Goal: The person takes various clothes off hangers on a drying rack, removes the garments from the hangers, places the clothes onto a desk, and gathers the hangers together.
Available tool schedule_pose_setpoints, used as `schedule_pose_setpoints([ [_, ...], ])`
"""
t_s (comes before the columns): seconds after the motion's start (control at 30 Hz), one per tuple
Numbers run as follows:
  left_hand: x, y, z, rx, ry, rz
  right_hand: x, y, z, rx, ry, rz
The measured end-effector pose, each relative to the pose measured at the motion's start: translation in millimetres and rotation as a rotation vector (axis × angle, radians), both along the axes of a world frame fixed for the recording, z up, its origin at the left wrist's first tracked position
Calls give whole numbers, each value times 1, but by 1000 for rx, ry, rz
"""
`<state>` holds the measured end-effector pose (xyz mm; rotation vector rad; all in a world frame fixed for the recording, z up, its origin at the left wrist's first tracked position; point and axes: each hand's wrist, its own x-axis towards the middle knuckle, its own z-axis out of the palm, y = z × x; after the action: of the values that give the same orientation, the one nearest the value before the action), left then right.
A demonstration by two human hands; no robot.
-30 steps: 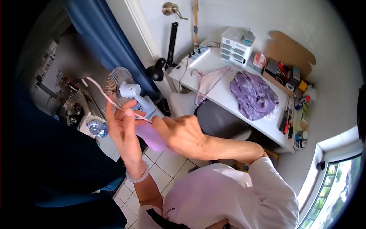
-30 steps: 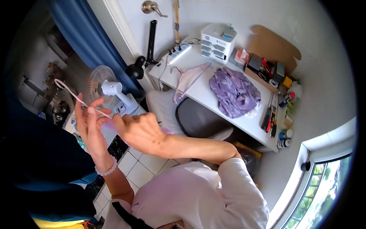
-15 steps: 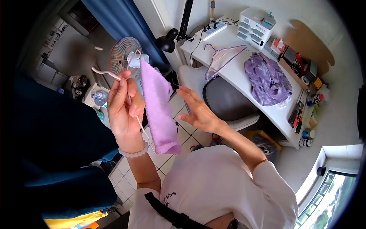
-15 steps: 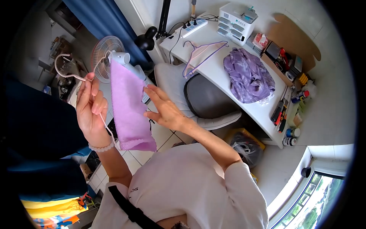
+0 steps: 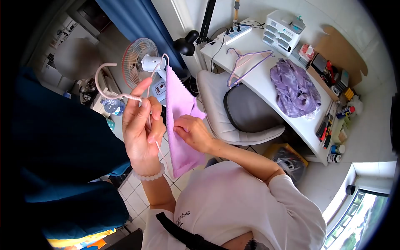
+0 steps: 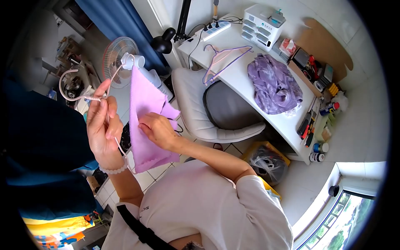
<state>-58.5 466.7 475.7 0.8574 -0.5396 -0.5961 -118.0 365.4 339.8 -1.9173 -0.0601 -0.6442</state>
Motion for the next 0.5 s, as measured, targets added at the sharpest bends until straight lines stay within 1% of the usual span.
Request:
schedule_pose_setpoints([
  [0.07, 0, 3, -3, 25, -11, 40, -2, -2, 0, 7, 7, 35],
  [0.1, 1, 5, -6, 24, -11, 43, -4, -5, 2, 68, -21, 30],
  [0.13, 2, 5, -9, 106, -75, 156, -6, -8, 4, 127, -49, 27],
  [0.17, 3, 6, -13, 188, -138, 268, -8, -12, 8, 126, -48, 28],
  [0.2, 5, 5, -17, 186, -135, 268, -11, -17, 14, 202, -53, -6],
  [0.23, 9, 4, -22, 319, -175, 395, -15, -22, 19, 278, -58, -42],
  [0.27, 13, 3, -29, 452, -214, 521, -18, -28, 21, 315, -33, 3],
  [0.3, 19, 3, -39, 450, -212, 518, -20, -32, 24, 312, -31, 0],
  [0.37, 34, 1, -66, 576, -188, 539, -24, -38, 34, 493, -85, 65],
  [0.4, 40, -1, -78, 644, -233, 537, -33, -41, 45, 655, 76, 100],
  [0.43, 43, -3, -88, 713, -279, 536, -35, -46, 52, 739, 39, 125],
  [0.5, 45, -6, -99, 757, -281, 524, -45, -61, 63, 698, -68, 97],
])
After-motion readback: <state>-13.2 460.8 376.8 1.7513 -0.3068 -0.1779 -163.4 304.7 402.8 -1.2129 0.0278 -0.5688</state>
